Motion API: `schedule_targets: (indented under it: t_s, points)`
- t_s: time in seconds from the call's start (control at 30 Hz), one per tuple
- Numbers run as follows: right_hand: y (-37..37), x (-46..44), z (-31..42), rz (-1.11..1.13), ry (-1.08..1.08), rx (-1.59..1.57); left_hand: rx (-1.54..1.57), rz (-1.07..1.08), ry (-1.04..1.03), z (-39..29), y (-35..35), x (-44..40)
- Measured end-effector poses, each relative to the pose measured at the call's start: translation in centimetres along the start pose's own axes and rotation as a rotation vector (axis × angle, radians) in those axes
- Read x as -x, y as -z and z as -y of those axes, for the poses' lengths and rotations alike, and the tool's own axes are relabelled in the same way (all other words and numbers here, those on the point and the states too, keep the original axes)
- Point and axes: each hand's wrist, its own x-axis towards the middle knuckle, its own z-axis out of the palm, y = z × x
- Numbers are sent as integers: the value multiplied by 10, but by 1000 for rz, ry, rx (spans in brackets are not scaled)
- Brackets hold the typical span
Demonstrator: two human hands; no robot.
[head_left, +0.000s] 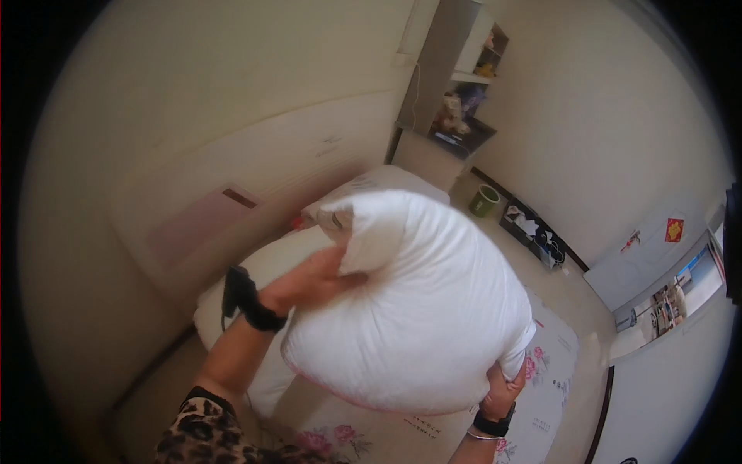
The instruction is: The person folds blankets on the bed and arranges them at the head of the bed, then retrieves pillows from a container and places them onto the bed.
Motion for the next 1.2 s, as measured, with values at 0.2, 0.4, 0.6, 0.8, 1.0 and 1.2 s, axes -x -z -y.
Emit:
schedule_targets:
  t_s: [0.2, 0.4, 0.6, 0.8, 1.0, 1.2]
  points:
    - [-65, -61, -26, -116, 163, -98, -121, -273, -35, -11, 53, -62]
    - [-108, -80, -182, -48, 118, 628, -902, -732, 220, 152, 87, -70]
    - [-82, 56, -265, 588, -173, 682, -865, -410, 808, 222, 18, 105]
    - [-37, 123, -278, 767, -582, 649, -830, -328, 1082, 212, -18, 183]
    - [22, 134, -286, 494, -804, 450, -598, -470, 1284, 189, -4, 178]
    - [87, 105, -251, -161, -844, -34, -691, -147, 1221, 213, 24, 219]
